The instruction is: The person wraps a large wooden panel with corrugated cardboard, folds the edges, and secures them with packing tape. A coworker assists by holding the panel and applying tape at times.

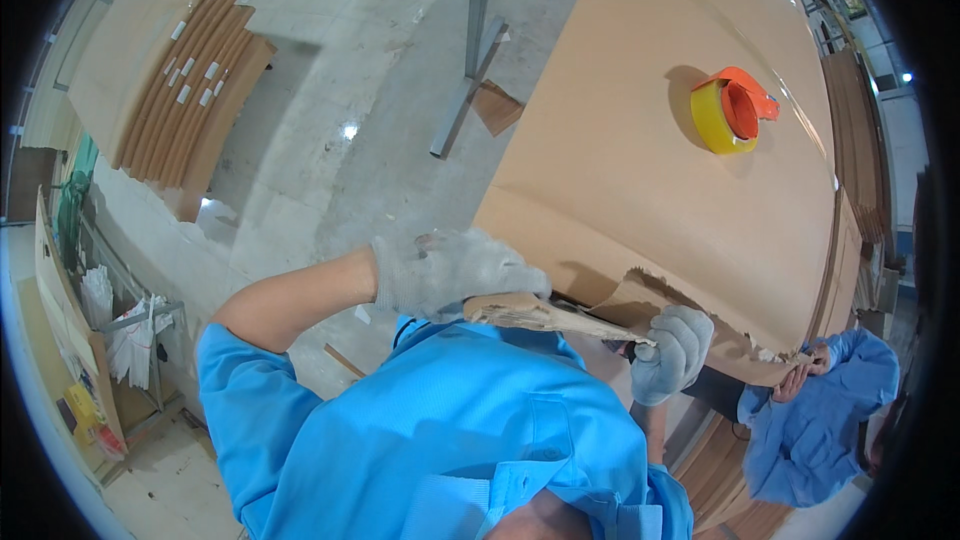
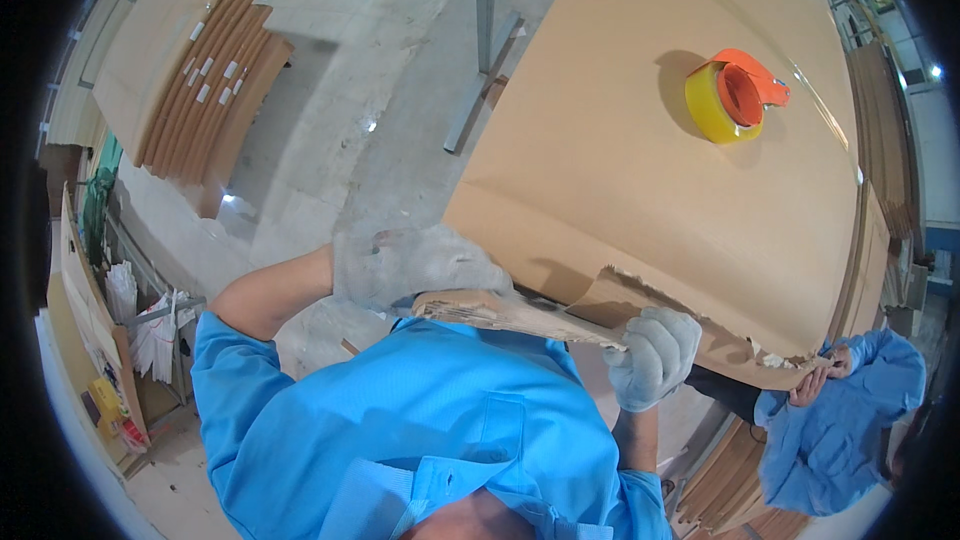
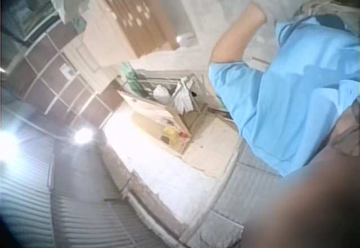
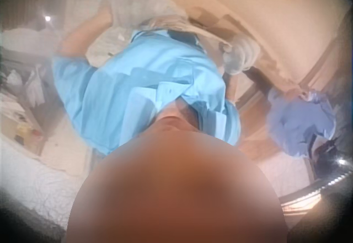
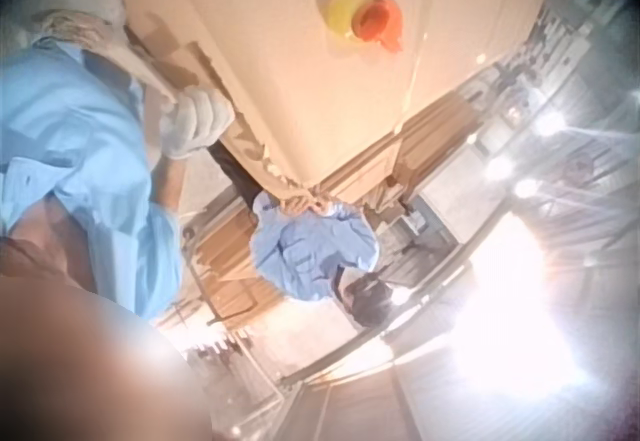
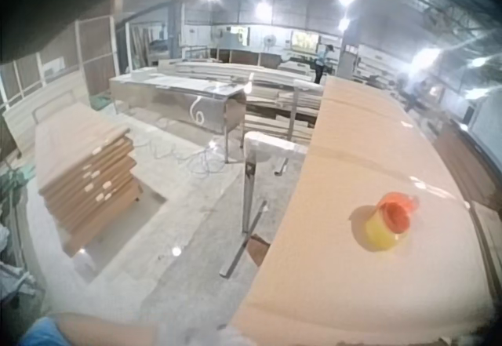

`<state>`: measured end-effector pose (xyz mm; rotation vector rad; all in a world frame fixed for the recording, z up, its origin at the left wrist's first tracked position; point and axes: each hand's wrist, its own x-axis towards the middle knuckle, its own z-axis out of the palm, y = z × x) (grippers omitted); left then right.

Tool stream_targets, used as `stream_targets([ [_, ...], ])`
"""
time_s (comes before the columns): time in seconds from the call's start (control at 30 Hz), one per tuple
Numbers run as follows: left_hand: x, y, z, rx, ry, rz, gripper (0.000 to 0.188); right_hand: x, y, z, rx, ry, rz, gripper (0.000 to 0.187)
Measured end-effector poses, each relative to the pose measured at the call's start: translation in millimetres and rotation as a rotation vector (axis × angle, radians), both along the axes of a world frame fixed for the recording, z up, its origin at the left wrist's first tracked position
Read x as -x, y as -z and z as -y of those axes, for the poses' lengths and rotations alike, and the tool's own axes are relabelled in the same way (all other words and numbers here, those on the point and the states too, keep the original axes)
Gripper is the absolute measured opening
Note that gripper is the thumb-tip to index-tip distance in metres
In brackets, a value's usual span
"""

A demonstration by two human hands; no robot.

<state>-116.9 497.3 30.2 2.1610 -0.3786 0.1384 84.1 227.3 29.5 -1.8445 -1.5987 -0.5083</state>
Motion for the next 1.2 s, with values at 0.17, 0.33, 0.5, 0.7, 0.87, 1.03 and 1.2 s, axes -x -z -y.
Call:
stream_targets([
  [0.17, 4, -3, 5, -0.135, 0.004, -0.101, 0.045, 3, -3, 7, 0.028, -0.064, -0.018, 0.03],
  [0.33, 16, -8, 16, -0.225, -0.094, -0.063, 0.042, 5, -10, 23, 0.141, -0.155, 0.0, 0.032],
  [0.5, 30, -5, 17, -0.25, -0.186, 0.007, 0.03, 5, -15, 24, 0.15, -0.273, -0.019, 0.035],
  [0.7, 29, 10, 17, -0.27, -0.28, 0.029, 0.029, 1, -19, 18, 0.171, -0.331, -0.054, 0.035],
  [0.87, 38, 13, 25, -0.289, -0.359, 0.095, 0.03, 0, -21, 17, 0.172, -0.362, -0.09, 0.036],
  [1.03, 38, 20, 21, -0.264, -0.326, 0.082, 0.034, -5, -22, 15, 0.213, -0.408, -0.107, 0.038],
  [1.2, 34, 13, 11, -0.383, -0.28, -0.008, 0.033, -6, -22, 13, 0.215, -0.421, -0.138, 0.037],
])
